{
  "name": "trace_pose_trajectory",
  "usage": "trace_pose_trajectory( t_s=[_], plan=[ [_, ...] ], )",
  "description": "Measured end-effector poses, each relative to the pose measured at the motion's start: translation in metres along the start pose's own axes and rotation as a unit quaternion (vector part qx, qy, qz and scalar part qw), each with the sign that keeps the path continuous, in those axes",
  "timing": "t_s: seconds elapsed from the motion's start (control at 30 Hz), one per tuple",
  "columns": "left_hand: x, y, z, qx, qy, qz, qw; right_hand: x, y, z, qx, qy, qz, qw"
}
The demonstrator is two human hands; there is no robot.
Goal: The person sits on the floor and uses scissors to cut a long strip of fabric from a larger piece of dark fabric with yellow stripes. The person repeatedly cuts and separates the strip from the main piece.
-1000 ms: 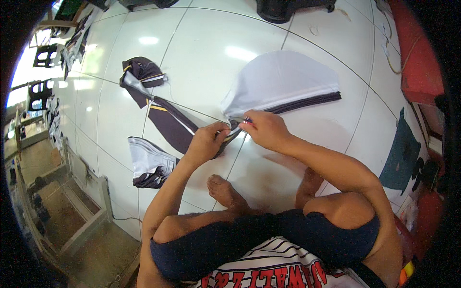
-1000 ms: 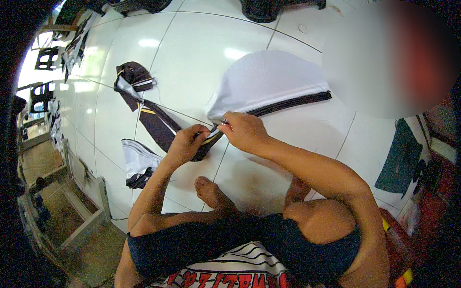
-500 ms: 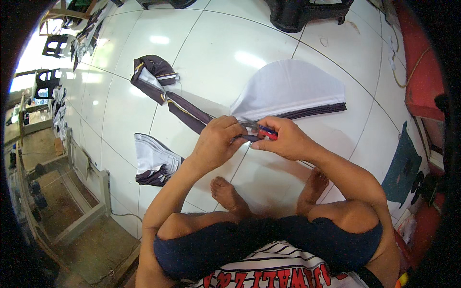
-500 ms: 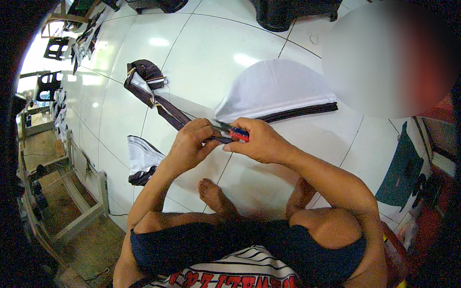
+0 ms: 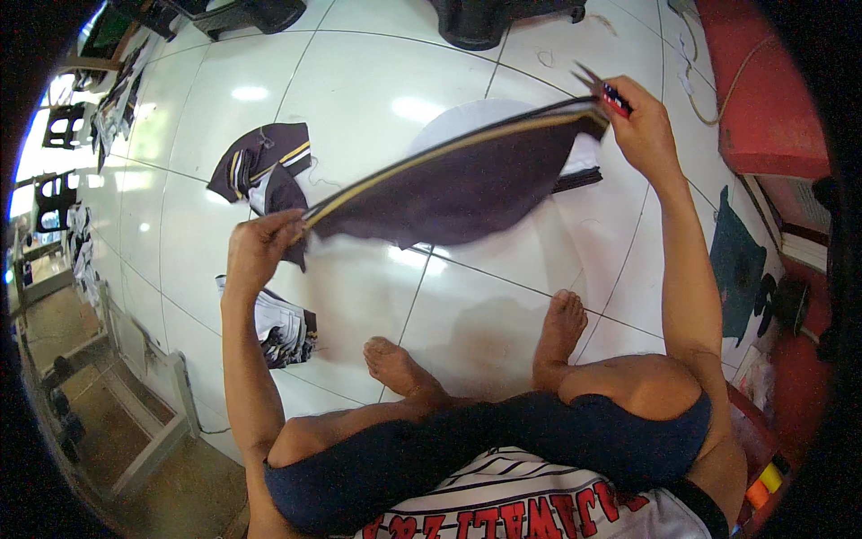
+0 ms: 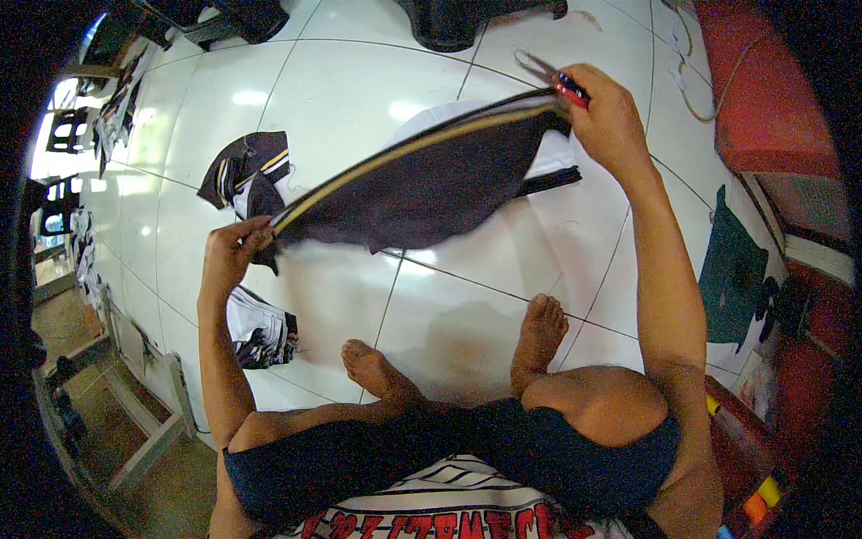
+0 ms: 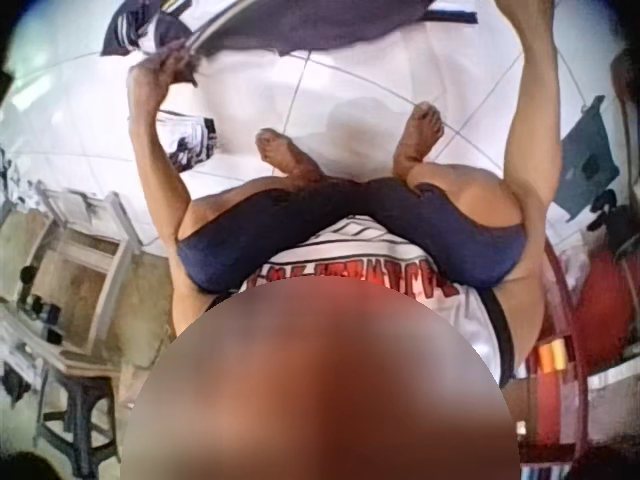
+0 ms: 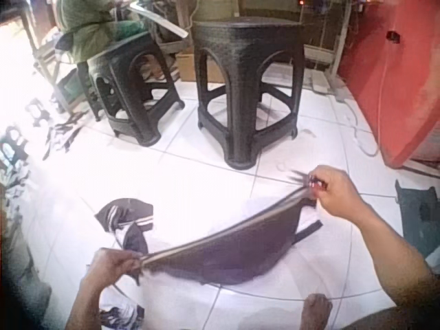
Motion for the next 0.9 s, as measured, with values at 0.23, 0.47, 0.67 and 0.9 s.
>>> trace_pose_trajectory(
  t_s=[0.23,0.47,0.67,0.9],
  plan=[
    [-0.022,0.031,0.002,-0.127,0.180,-0.018,0.975,-0.060,0.016,0.032,-0.152,-0.055,0.027,0.987],
    [-0.006,0.134,0.004,-0.064,0.238,-0.071,0.966,-0.097,0.090,0.125,-0.032,0.090,0.058,0.994],
    [0.020,0.161,0.013,-0.021,0.199,-0.120,0.972,-0.105,0.109,0.156,0.055,0.157,0.080,0.983],
    [0.019,0.159,0.020,-0.047,0.208,-0.114,0.970,-0.097,0.104,0.156,0.041,0.140,0.088,0.985]
  ],
)
Point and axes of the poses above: each hand's wrist, its own z-axis away from the middle knuckle, its own y-axis out of the palm, x = y × z, the point moved 2 cm from there along -z, towards the middle knuckle, and after that the axes turned 9 degrees about -y, right-handed, at the moved point
